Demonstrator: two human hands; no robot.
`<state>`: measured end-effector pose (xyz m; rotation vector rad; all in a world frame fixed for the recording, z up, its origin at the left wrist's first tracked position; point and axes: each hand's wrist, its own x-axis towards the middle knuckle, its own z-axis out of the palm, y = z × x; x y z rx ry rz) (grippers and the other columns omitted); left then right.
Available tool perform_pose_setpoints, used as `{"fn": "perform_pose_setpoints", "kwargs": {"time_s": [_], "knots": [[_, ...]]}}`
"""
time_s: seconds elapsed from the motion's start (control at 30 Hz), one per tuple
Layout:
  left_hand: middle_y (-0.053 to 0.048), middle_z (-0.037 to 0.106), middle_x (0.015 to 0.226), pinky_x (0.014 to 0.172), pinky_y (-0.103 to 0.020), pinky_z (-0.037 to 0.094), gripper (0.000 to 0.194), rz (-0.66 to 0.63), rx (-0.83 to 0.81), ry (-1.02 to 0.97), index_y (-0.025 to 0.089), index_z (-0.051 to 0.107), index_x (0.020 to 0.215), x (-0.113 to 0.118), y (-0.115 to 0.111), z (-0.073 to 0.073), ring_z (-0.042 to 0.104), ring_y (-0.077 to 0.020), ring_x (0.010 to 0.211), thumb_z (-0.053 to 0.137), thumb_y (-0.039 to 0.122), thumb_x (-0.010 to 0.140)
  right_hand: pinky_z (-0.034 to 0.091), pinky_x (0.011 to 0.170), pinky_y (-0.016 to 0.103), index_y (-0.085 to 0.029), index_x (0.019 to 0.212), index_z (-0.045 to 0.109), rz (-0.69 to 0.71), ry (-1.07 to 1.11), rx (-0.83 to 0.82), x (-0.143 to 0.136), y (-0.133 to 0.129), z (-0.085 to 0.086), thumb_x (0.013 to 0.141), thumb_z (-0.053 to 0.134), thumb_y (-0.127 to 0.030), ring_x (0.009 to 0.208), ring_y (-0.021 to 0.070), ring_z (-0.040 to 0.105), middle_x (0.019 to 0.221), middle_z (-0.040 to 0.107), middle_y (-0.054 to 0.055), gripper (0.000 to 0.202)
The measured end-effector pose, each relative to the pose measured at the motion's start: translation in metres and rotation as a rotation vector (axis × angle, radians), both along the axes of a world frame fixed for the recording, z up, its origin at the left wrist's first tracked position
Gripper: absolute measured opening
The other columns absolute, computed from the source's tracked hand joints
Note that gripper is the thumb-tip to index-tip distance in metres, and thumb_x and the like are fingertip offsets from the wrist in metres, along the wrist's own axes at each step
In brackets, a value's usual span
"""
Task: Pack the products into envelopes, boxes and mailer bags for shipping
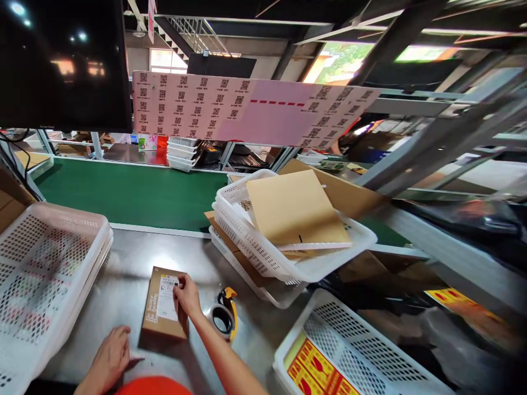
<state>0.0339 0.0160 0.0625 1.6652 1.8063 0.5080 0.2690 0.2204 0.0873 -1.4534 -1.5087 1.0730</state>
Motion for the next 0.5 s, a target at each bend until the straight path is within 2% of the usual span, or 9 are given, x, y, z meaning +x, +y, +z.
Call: {"fn": "perform_pose_setpoints", "kwargs": {"time_s": [0.07,0.1,0.17,0.2,0.23,0.3,0.37,0.4,0.5], "knots": [[-0.009,0.073,0.140,0.120,-0.043,0.047,0.020,-0.044,0.115,-0.073,0.026,0.072,0.087,0.020,0.012,0.011,0.061,-0.0300,0.138,0.052,0.031,0.091,0.058,0.092,0.040,-0.018,0.112,0.067,0.047,-0.062,0.072,0.000,-0.009,-0.008,0.065,0.056,-0.013,0.095,0.0262,0.071,0.104,0.077,0.010,0.049],[-0.008,0.071,0.144,0.122,-0.044,0.046,0.019,-0.075,0.157,-0.088,0.026,0.072,0.086,0.029,0.017,0.012,0.058,-0.0302,0.142,0.054,0.028,0.090,0.055,0.102,0.044,-0.018,0.120,0.067,0.058,-0.101,0.113,0.000,-0.014,-0.013,0.066,0.055,-0.012,0.109,0.0285,0.069,0.118,0.075,0.013,0.055],[-0.008,0.071,0.145,0.124,-0.047,0.045,0.018,-0.141,0.216,-0.087,0.024,0.073,0.087,0.044,0.024,0.006,0.055,-0.0313,0.146,0.056,0.021,0.086,0.044,0.118,0.052,-0.019,0.133,0.065,0.076,-0.261,0.229,0.001,-0.023,-0.024,0.074,0.054,-0.010,0.135,0.0328,0.058,0.144,0.065,0.017,0.061],[-0.008,0.071,0.145,0.124,-0.048,0.045,0.019,-0.171,0.233,-0.079,0.024,0.074,0.087,0.048,0.026,0.000,0.055,-0.0316,0.147,0.056,0.018,0.085,0.039,0.122,0.056,-0.019,0.138,0.064,0.133,-0.377,0.301,0.002,-0.026,-0.029,0.080,0.053,-0.010,0.142,0.0341,0.053,0.153,0.059,0.018,0.060],[-0.008,0.072,0.144,0.124,-0.048,0.045,0.021,-0.190,0.245,-0.073,0.023,0.074,0.086,0.051,0.026,-0.006,0.054,-0.0314,0.147,0.056,0.015,0.083,0.037,0.124,0.057,-0.019,0.142,0.063,0.236,-0.492,0.373,0.003,-0.028,-0.034,0.086,0.051,-0.011,0.146,0.0341,0.050,0.157,0.056,0.018,0.057],[-0.008,0.071,0.144,0.124,-0.048,0.045,0.022,-0.201,0.252,-0.077,0.023,0.074,0.085,0.050,0.026,-0.015,0.054,-0.0305,0.148,0.055,0.011,0.082,0.037,0.124,0.054,-0.023,0.147,0.062,0.528,-0.651,0.485,0.005,-0.027,-0.040,0.096,0.051,-0.019,0.148,0.0312,0.050,0.158,0.058,0.014,0.052],[-0.008,0.069,0.148,0.125,-0.047,0.044,0.021,-0.214,0.233,-0.109,0.023,0.073,0.085,0.045,0.026,-0.018,0.052,-0.0301,0.149,0.056,0.012,0.082,0.036,0.126,0.052,-0.026,0.153,0.058,0.758,-0.700,0.485,0.006,-0.017,-0.037,0.101,0.054,-0.032,0.151,0.0293,0.049,0.160,0.058,0.010,0.052],[-0.008,0.067,0.150,0.125,-0.048,0.043,0.020,-0.224,0.219,-0.132,0.023,0.073,0.085,0.042,0.026,-0.017,0.052,-0.0305,0.150,0.057,0.013,0.082,0.033,0.128,0.053,-0.026,0.156,0.055,0.781,-0.728,0.450,0.005,-0.010,-0.032,0.102,0.054,-0.036,0.154,0.0300,0.044,0.163,0.054,0.009,0.055],[-0.010,0.067,0.151,0.126,-0.050,0.042,0.015,-0.218,0.192,-0.201,0.022,0.072,0.081,0.039,0.028,-0.011,0.051,-0.0320,0.150,0.057,0.018,0.081,0.024,0.130,0.060,-0.017,0.163,0.043,0.636,-0.854,0.311,0.001,0.007,-0.013,0.104,0.052,-0.036,0.162,0.0366,0.028,0.172,0.035,0.014,0.064]]}}
